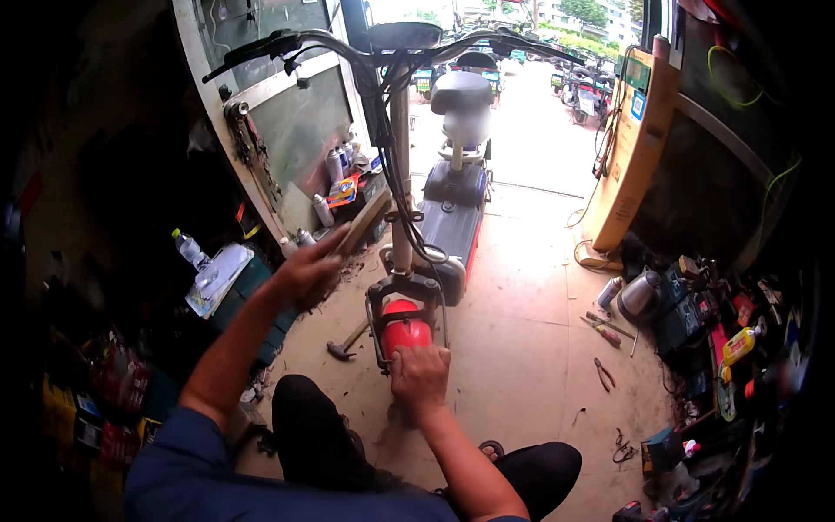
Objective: The person cleans the front fork of a motorcycle with a wooden-handled brush and then uses an L-key to tighten or adjust a bolt on the front assembly.
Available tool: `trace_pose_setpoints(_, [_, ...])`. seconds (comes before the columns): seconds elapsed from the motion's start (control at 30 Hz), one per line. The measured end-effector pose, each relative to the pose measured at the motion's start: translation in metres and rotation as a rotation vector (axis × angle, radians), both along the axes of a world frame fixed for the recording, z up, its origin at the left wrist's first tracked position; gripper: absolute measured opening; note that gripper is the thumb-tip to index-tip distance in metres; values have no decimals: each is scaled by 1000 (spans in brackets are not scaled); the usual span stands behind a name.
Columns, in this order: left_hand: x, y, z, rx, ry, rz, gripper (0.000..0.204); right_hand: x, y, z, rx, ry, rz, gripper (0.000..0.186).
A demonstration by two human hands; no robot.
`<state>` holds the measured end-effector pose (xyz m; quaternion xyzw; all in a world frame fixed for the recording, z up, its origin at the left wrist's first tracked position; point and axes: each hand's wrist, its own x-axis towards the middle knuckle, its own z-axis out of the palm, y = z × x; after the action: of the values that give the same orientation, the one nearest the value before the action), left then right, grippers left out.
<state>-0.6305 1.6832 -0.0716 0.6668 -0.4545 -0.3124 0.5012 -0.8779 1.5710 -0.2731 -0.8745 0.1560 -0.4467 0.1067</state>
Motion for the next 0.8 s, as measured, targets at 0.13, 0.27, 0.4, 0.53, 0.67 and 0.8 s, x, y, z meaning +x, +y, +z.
trace_pose_setpoints(0.13, [-86,49,-47,-50,-276,466,79,-5,7,8,74,-28,96,22])
trace_pose_setpoints(0.27, [-152,50,-86,-145,-757,545,95,-33,50,68,559,-100,364,28])
trace_pose_setpoints(0.4, [-203,32,-104,-47,-695,438,106,-55,57,112,1210,28,432,31])
trace_pose_setpoints(0.53, [-213,24,-106,-326,-658,224,113,-64,44,124,1385,-182,432,27])
trace_pose_setpoints(0.67, [-191,20,-93,-395,-736,187,88,-67,-9,127,1116,-415,562,16])
trace_pose_setpoints(0.8, [-129,-1,-96,-322,-672,272,64,-59,-60,166,1130,-349,347,14])
